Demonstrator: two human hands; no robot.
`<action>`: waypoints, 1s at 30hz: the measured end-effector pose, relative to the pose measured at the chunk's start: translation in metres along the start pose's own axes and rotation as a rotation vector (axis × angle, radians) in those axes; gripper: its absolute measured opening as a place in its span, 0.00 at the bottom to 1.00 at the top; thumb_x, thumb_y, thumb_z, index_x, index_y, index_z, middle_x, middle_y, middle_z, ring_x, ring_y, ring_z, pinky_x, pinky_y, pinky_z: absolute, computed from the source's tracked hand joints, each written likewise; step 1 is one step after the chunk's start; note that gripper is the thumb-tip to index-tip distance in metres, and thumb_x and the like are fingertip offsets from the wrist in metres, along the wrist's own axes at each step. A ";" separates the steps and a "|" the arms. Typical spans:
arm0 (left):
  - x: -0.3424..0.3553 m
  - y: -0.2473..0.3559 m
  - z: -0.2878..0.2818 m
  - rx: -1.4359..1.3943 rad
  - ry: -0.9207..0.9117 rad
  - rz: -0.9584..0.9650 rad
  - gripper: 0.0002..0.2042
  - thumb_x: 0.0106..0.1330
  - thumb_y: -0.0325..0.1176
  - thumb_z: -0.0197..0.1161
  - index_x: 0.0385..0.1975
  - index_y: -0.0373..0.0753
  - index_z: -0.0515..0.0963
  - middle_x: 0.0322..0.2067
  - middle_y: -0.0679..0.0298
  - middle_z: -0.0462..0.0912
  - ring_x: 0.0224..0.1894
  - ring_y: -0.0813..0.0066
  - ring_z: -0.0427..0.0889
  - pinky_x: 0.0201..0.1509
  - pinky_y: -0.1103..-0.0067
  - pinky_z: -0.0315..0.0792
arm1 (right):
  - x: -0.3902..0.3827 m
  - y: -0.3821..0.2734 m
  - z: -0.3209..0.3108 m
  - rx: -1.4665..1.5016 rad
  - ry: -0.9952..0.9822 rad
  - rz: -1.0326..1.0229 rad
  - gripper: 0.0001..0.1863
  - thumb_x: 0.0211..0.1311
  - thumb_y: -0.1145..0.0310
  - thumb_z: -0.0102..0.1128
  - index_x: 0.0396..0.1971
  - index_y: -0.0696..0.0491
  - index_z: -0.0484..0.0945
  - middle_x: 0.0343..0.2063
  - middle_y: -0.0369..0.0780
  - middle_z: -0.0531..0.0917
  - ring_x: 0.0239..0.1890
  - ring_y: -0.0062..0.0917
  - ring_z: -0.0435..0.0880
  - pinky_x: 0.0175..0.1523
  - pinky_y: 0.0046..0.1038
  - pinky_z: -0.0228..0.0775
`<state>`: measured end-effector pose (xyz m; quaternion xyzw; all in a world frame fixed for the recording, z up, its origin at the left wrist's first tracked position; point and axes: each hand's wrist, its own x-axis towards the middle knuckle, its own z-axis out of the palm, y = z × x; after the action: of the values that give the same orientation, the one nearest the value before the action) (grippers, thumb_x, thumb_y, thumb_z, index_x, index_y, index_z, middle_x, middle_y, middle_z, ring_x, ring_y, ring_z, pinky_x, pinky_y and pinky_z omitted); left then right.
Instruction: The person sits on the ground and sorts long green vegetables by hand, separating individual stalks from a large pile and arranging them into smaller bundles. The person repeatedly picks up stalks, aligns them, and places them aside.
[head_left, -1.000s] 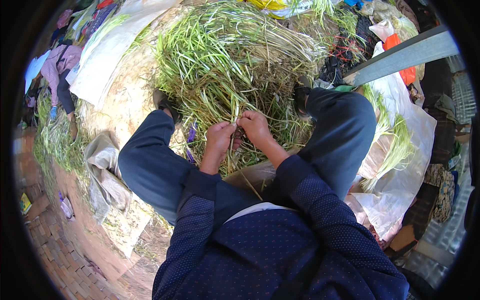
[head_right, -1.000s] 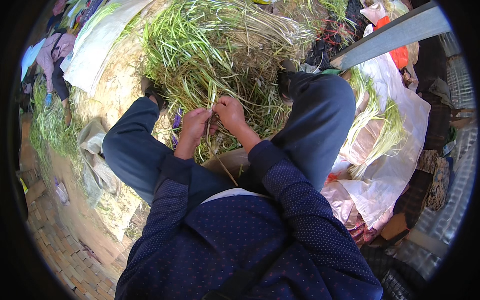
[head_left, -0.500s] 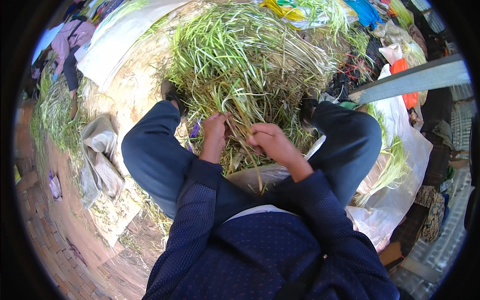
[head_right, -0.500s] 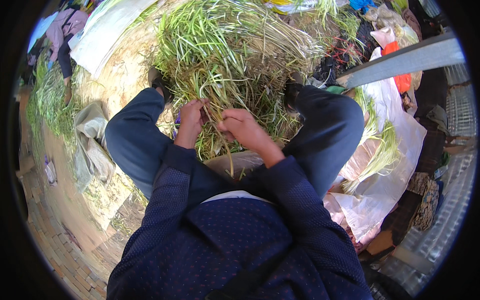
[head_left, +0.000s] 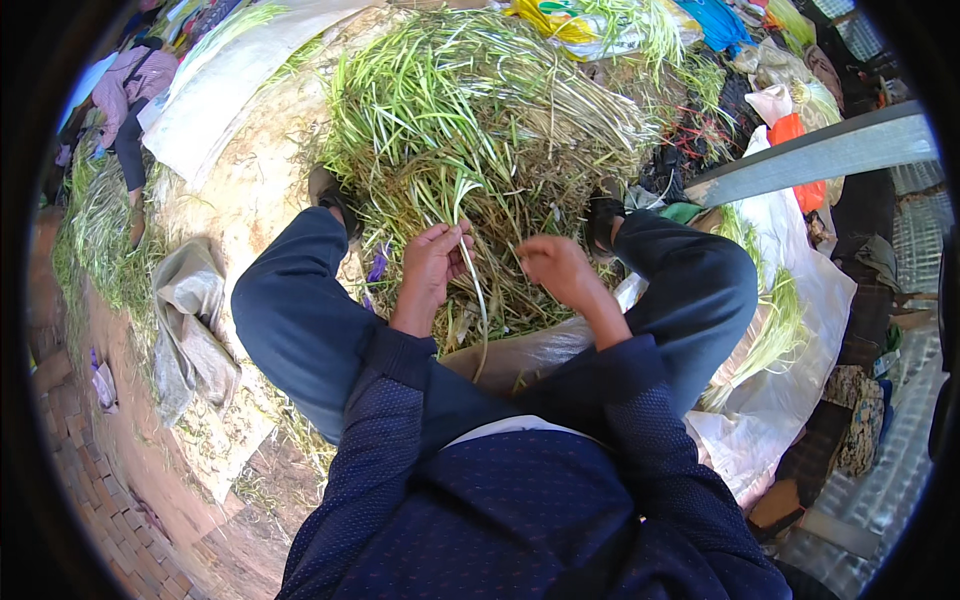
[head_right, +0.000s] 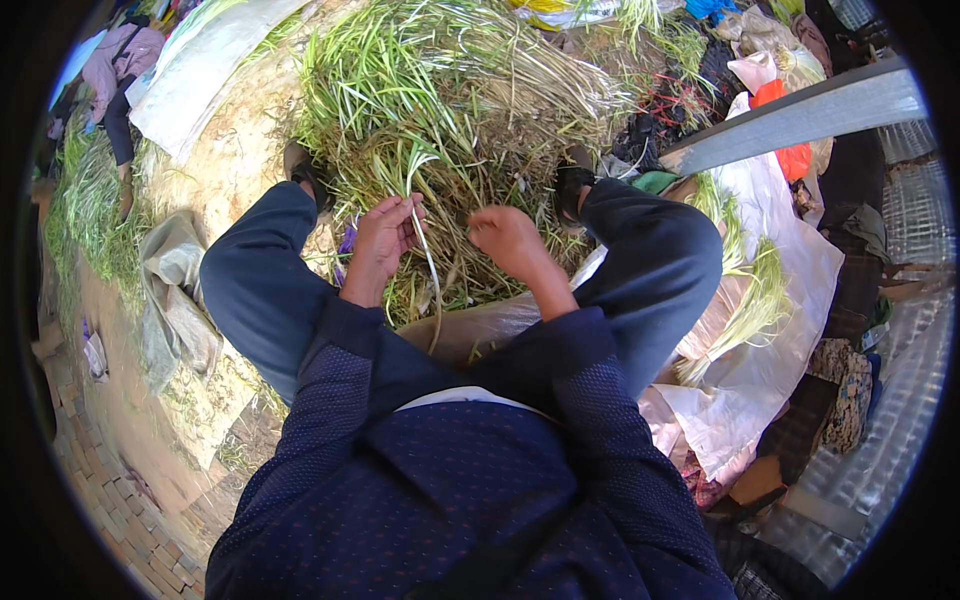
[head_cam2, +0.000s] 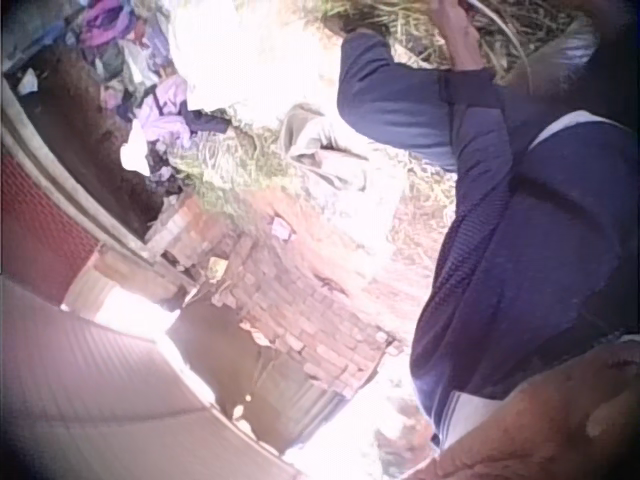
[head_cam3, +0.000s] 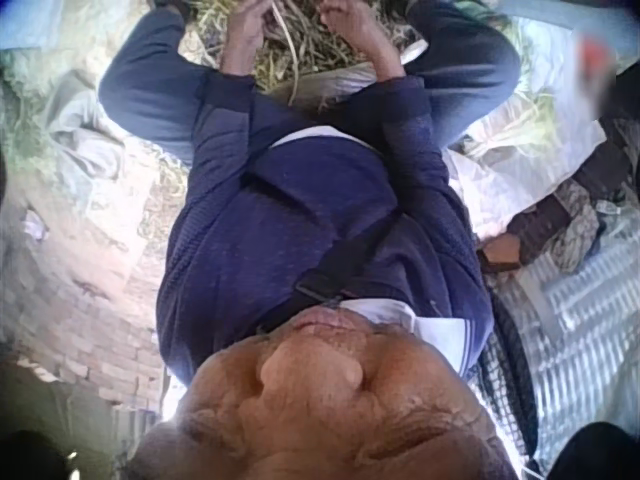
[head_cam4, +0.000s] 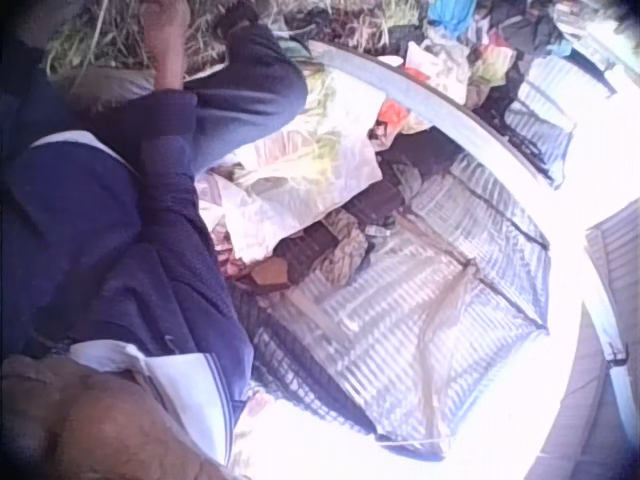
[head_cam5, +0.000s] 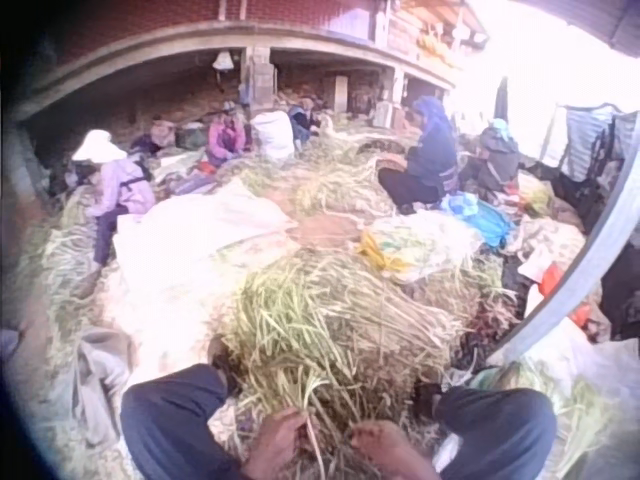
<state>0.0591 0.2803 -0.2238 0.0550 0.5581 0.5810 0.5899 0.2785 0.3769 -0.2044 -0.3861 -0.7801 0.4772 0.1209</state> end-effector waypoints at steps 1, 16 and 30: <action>-0.002 0.000 0.002 0.012 -0.041 -0.006 0.12 0.73 0.35 0.60 0.50 0.38 0.80 0.34 0.69 0.86 0.32 0.78 0.85 0.35 0.81 0.79 | 0.009 -0.003 0.009 0.241 0.003 0.123 0.12 0.62 0.69 0.61 0.41 0.60 0.83 0.27 0.36 0.83 0.28 0.19 0.80 0.34 0.25 0.73; -0.012 -0.008 0.025 0.259 -0.047 -0.010 0.07 0.70 0.35 0.62 0.36 0.39 0.81 0.27 0.67 0.83 0.23 0.78 0.83 0.26 0.83 0.75 | 0.068 -0.009 0.061 0.850 0.104 0.363 0.07 0.64 0.70 0.64 0.26 0.55 0.81 0.19 0.30 0.76 0.17 0.13 0.69 0.21 0.21 0.57; -0.014 -0.008 0.029 0.097 -0.013 -0.087 0.08 0.71 0.35 0.61 0.33 0.38 0.80 0.24 0.65 0.84 0.21 0.79 0.82 0.22 0.84 0.74 | 0.053 -0.009 0.044 1.060 0.011 0.498 0.05 0.65 0.68 0.65 0.31 0.51 0.80 0.24 0.31 0.81 0.23 0.18 0.78 0.29 0.23 0.72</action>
<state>0.0897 0.2844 -0.2102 0.0631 0.5836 0.5265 0.6150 0.2141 0.3837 -0.2291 -0.4472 -0.3203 0.8142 0.1858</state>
